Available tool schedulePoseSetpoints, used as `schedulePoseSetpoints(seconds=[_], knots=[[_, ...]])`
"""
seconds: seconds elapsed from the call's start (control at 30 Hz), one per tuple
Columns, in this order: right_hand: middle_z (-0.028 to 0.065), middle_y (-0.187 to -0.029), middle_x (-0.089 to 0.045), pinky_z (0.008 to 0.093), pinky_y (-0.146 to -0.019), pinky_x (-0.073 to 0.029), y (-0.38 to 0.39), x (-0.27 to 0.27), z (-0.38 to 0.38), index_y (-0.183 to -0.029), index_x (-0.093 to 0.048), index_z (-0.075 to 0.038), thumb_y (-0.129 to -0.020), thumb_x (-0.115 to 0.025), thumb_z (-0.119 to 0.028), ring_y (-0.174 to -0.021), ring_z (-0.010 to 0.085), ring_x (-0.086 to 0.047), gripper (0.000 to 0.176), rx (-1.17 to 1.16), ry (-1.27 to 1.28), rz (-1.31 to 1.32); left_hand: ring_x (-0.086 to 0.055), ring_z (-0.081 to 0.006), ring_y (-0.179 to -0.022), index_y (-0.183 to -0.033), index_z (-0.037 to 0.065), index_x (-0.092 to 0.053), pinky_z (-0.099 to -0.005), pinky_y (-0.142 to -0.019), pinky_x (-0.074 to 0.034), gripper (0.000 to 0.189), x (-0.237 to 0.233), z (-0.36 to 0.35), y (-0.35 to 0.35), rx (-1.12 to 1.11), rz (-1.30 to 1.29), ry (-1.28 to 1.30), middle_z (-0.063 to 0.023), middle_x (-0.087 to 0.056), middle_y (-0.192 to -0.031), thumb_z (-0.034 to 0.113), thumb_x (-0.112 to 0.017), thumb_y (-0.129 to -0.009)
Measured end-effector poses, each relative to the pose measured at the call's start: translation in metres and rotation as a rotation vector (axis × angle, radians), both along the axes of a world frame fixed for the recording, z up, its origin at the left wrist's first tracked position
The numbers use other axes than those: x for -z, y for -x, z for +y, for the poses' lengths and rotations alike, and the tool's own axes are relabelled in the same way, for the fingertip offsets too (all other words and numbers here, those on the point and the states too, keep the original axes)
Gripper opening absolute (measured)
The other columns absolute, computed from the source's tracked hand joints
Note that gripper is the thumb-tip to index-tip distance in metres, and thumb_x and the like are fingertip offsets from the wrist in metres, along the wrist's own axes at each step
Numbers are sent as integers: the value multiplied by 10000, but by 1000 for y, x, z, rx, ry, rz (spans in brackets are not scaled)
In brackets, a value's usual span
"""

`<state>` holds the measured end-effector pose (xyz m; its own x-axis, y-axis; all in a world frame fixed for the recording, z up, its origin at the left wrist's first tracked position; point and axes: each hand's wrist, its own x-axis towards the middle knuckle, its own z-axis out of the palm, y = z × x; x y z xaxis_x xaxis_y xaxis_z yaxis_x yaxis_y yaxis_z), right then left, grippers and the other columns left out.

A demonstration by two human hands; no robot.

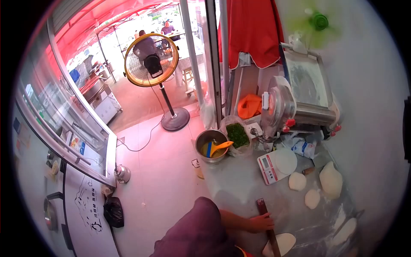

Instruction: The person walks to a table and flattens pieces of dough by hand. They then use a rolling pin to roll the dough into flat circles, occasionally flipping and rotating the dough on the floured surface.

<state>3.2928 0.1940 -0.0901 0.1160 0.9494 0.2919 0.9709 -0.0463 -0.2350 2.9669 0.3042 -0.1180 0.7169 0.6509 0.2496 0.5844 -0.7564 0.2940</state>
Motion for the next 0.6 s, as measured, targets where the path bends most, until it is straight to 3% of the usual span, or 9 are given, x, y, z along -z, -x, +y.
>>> schedulePoseSetpoints(seconds=[0.1,0.2,0.3,0.37,0.43,0.5,0.6], knots=[[281,-1228,-600,521,-977,-438,-1,-6,28,-1306,-525,54,-968,-518,-507,-1153,461,-551,655,-119,129,356,-567,-241,-1081,-955,121,-626,-440,-971,-418,213,10,13,-17,31,-13,211,-72,-612,-1044,160,-671,-751],[271,-1363,-526,534,-1014,-416,27,-51,101,-1476,-357,-4,-873,-612,-621,-1209,411,-549,899,-155,802,513,-617,-268,-968,-870,111,-643,-426,-828,-473,115,-34,-1,-14,-29,68,273,-76,-640,-907,135,-658,-759],[203,-934,-687,465,-826,-503,60,-37,146,-992,-723,-44,-825,-670,-361,-922,348,-662,362,-583,829,197,-637,-304,-932,-898,92,-642,-441,-813,-491,110,-45,-35,1,-65,-30,151,-108,-656,-857,122,-612,-796],[200,-960,-689,467,-850,-502,114,-36,160,-980,-719,-60,-847,-646,-356,-937,365,-654,333,-852,821,12,-620,-277,-877,-941,62,-655,-402,-788,-483,216,-89,-52,0,-350,129,406,-93,-638,-892,250,-551,-917],[197,-986,-692,469,-873,-501,163,-25,165,-969,-715,-75,-869,-622,-350,-952,383,-647,307,-1091,823,-166,-622,-280,-878,-935,71,-657,-409,-790,-488,194,-80,-54,9,-295,60,402,-94,-638,-891,230,-554,-893],[221,-946,-675,486,-809,-505,151,9,179,-972,-673,-45,-842,-661,-331,-909,408,-639,315,-965,671,-82,-625,-283,-879,-930,80,-659,-416,-791,-493,177,-57,-56,22,-171,-54,285,-95,-638,-889,211,-556,-870],[255,-887,-650,512,-713,-511,54,71,158,-976,-611,1,-802,-720,-302,-844,446,-628,366,-441,295,274,-629,-287,-880,-922,94,-662,-427,-792,-501,160,-46,-53,37,-124,-158,222,-97,-638,-887,181,-560,-834]])
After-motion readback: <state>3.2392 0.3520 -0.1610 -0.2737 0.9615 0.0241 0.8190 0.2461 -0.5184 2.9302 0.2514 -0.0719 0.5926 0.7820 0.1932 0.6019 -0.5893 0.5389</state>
